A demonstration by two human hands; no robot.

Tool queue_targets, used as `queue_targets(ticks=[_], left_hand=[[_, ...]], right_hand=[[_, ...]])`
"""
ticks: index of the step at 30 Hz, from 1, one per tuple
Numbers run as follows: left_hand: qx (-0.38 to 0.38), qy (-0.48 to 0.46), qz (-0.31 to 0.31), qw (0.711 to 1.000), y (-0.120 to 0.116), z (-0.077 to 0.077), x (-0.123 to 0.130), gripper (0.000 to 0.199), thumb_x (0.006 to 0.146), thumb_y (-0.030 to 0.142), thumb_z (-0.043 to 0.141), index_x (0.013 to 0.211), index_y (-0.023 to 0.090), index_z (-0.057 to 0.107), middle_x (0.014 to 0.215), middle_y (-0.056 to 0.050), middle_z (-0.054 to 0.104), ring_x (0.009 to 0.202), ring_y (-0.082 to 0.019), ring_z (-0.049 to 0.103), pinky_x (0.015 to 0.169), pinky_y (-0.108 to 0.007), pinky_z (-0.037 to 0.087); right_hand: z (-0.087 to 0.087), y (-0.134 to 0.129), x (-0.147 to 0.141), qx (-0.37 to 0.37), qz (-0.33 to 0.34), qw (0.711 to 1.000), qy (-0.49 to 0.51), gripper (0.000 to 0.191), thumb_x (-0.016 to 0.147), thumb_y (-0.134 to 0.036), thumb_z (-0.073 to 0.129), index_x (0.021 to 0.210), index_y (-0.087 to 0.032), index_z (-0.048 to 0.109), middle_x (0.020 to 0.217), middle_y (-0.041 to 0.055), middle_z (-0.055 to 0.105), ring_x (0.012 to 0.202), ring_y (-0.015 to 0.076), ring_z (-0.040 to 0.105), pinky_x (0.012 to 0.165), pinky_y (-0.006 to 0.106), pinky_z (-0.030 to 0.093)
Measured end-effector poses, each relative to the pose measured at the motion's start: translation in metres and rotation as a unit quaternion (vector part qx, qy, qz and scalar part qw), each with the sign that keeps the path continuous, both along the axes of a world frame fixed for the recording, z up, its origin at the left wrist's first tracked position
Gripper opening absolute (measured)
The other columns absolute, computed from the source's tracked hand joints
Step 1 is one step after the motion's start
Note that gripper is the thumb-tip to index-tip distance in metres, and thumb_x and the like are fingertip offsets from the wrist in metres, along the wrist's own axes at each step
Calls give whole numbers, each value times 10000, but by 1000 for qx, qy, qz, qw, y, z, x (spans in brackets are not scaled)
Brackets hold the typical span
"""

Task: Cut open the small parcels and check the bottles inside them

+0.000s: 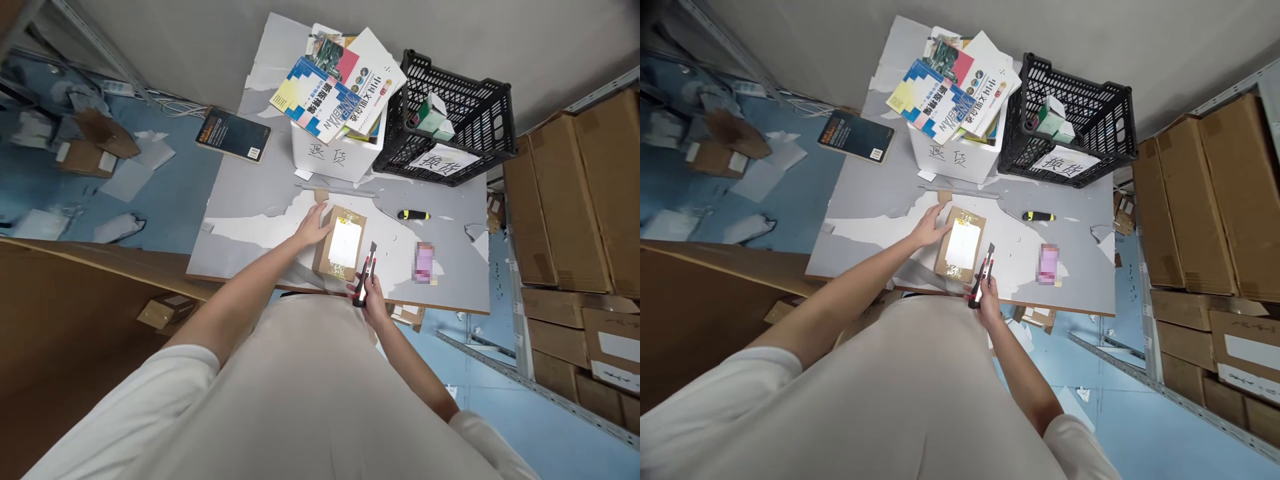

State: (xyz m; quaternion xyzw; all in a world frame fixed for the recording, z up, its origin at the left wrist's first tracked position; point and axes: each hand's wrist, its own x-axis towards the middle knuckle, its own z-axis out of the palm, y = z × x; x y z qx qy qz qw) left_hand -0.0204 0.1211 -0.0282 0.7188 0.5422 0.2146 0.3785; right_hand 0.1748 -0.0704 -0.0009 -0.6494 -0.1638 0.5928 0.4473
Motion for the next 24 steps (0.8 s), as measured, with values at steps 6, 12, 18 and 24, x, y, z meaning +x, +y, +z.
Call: queue_targets(ticks=[6,12,18,24], left_hand=[[-20,-2,-14,1000,32,0,15,521,841,341,478,1323,147,450,1290,-126,574,1152,-239,560,978,-392,449],[-20,75,161,984,-41,3,-38,603,684,552,637,1132,176,486,1048,-93,595,993,-262,575,862,-414,481],[117,132,-15,984,-58,15,-47,773,725,419,587,1406,159,328,1460,-189,352,1376,-341,294,1089,-485,276],[134,193,-248,940,-19,21,-32,1080,589,606,689,1478,155,272,1541,-201,243,1417,-412,167,1121,-578,57]], right_hand=[[-12,5,-12,33,-45,998,-3,446,756,-629,595,1021,-299,455,939,-2,632,722,168,652,568,320,540],[-19,61,17,128,-43,979,-150,420,781,-549,579,1075,-262,491,976,5,612,801,117,594,734,276,515],[-4,69,40,117,64,973,-189,462,800,-538,553,1139,-229,504,1059,52,621,690,109,609,606,265,519],[6,17,47,22,96,975,-198,753,810,-521,537,1470,-279,266,945,17,637,468,70,514,405,229,455]])
